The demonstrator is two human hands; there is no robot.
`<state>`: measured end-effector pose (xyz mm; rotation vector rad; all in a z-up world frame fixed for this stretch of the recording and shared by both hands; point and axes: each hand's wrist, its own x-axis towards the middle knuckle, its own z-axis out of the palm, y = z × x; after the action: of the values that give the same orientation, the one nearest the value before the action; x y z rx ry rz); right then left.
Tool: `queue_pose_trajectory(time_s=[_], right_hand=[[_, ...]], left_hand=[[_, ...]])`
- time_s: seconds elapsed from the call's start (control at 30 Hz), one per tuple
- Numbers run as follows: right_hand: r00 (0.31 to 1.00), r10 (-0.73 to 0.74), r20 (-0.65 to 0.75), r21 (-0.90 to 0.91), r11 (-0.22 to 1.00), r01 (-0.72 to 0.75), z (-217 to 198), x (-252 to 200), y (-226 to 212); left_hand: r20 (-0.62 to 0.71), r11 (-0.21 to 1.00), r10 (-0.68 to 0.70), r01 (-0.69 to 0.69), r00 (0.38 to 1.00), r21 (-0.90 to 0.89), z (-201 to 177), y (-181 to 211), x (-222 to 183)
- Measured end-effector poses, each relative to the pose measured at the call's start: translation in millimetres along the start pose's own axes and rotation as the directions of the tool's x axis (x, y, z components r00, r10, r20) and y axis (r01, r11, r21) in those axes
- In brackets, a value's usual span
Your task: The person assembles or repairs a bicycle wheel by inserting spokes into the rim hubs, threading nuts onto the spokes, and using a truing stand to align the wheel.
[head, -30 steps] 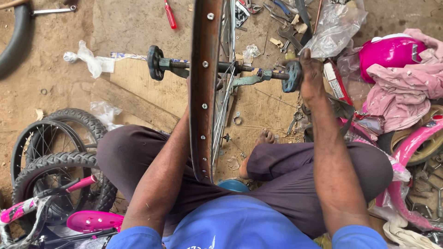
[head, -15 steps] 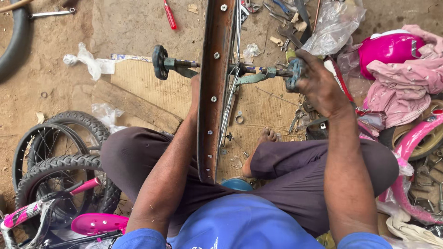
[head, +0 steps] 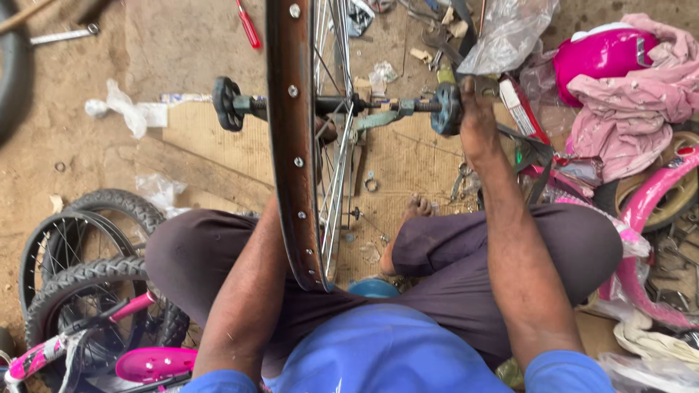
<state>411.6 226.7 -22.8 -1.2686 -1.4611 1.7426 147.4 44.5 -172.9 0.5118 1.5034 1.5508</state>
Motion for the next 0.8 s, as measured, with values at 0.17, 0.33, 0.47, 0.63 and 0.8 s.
queue_pose_trajectory(time_s=[0.17, 0.33, 0.47, 0.63, 0.8], right_hand=[[0.872, -0.194, 0.449, 0.160, 0.978, 0.135, -20.5, -10.7, -9.6], [0.992, -0.005, 0.129, -0.087, 0.996, 0.017, -10.5, 5.7, 3.8], [0.765, -0.333, 0.552, 0.092, 0.936, 0.341, -32.9, -9.0, -13.8], [0.977, -0.085, 0.196, 0.173, 0.984, 0.050, -0.5, 7.5, 10.3], [0.773, -0.324, 0.545, 0.206, 0.946, 0.251, -26.9, -0.2, -1.4]], left_hand=[[-0.022, 1.000, 0.000, 0.000, 1.000, 0.012, -8.1, -16.3, -0.7], [0.030, 0.994, 0.102, -0.103, 0.994, 0.035, 4.6, -21.7, 18.0], [-0.150, 0.983, -0.141, 0.119, 0.979, -0.142, 8.1, 0.5, 13.8], [-0.172, 0.984, 0.058, -0.027, 0.983, 0.179, 20.5, 55.6, -0.6], [-0.108, 1.000, -0.012, 0.014, 0.994, 0.018, 29.8, 97.7, -31.6]])
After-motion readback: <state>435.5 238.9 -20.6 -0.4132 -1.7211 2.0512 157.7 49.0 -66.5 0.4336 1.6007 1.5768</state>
